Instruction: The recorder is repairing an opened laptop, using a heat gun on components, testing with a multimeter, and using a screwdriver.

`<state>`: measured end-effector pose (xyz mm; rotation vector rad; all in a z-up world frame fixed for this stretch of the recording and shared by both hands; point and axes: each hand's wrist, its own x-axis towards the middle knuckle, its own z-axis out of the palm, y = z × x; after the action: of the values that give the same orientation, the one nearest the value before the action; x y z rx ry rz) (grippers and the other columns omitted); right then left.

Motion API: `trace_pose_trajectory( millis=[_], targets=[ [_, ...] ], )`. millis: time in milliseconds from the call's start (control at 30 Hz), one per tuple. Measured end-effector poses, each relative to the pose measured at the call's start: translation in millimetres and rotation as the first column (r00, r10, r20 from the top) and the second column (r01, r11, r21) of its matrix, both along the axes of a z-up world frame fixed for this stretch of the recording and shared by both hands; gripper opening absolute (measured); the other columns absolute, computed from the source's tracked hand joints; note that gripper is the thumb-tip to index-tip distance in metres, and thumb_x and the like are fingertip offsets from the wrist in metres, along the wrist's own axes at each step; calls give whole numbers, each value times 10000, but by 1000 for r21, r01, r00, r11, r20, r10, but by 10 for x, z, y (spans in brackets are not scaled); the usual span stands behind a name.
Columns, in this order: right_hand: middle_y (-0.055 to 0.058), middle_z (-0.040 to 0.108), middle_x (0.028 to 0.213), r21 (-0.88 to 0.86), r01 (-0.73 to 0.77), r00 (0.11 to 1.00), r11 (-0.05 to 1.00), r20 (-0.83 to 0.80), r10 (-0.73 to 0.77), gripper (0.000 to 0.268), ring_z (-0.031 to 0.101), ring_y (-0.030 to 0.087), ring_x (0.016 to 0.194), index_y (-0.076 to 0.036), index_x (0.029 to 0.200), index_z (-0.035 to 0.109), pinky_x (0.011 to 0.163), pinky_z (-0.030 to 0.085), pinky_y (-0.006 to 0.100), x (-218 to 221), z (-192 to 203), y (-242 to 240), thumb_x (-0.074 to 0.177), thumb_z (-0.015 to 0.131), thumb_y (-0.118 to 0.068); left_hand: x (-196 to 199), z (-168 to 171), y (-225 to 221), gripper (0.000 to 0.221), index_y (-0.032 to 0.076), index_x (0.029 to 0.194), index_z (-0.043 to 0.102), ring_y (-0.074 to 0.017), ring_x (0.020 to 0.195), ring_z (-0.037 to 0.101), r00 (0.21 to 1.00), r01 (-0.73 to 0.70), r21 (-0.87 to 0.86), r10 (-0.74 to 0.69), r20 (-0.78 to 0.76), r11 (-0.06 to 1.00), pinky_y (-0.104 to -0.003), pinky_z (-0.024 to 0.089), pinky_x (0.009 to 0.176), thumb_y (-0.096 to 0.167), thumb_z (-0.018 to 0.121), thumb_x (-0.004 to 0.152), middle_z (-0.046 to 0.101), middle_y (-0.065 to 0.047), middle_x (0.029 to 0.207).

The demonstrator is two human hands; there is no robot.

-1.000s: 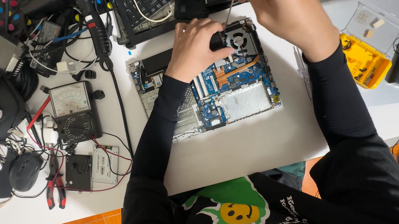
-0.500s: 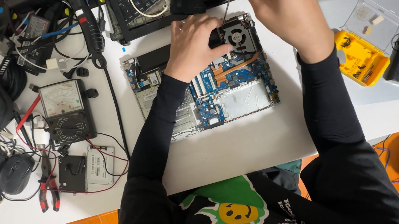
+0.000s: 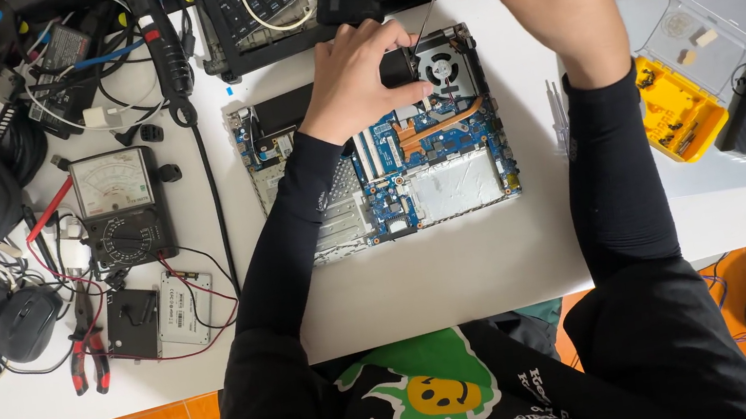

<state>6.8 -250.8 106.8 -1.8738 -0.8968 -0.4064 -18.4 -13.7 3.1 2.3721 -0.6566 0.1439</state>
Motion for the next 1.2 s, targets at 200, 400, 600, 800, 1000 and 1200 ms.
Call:
trace_pose_trajectory(
  millis=[200,400,600,800,1000,1200],
  targets=[
    [107,726,1089,-59,38,999,998,28,-37,95,661,183,1009,45,1180,701,942,512,291,-49,4,20,1101,729,-1,-7,23,-3,507,206,1043,633,-208,1030,559,1000,-5,3,5,-28,1000,-435,326,884,521,892,743,658,77,1050],
    [112,726,1084,-37,29,996,999,88,-26,130,670,199,973,34,1158,708,876,514,300,-64,121,176,1084,763,-58,-2,21,-1,507,205,1047,638,-212,1038,551,999,-3,1,3,-40,1000,-440,326,891,530,888,750,650,76,1047],
    [93,742,1091,-26,27,1000,999,15,-27,126,696,193,980,4,1197,719,885,534,313,-51,76,198,1092,727,-66,-16,70,-10,525,202,1068,654,-221,1035,547,998,-13,13,14,-64,1000,-442,328,894,553,878,747,626,46,1015],
    [116,738,1156,-26,18,994,1000,113,-15,187,709,235,1044,20,1180,704,919,541,343,-61,217,288,1056,745,-114,-4,82,-7,522,202,1069,655,-220,1038,547,997,-15,19,16,-80,1000,-442,328,898,557,867,751,626,45,1017],
    [63,737,1139,33,-16,992,999,-124,20,204,700,186,998,-50,1232,702,912,539,299,-65,255,283,1051,709,-144,-6,67,-1,522,201,1071,656,-217,1044,549,997,-9,5,10,-79,1000,-442,325,912,560,864,755,627,48,1015],
    [94,721,1069,-43,31,999,999,-42,-33,204,653,206,1009,-46,1183,727,917,500,308,-97,233,267,1030,811,-151,-7,125,-14,519,209,1083,663,-219,1044,554,994,-12,16,14,-104,1000,-441,325,909,558,855,749,644,46,1026]
  ],
)
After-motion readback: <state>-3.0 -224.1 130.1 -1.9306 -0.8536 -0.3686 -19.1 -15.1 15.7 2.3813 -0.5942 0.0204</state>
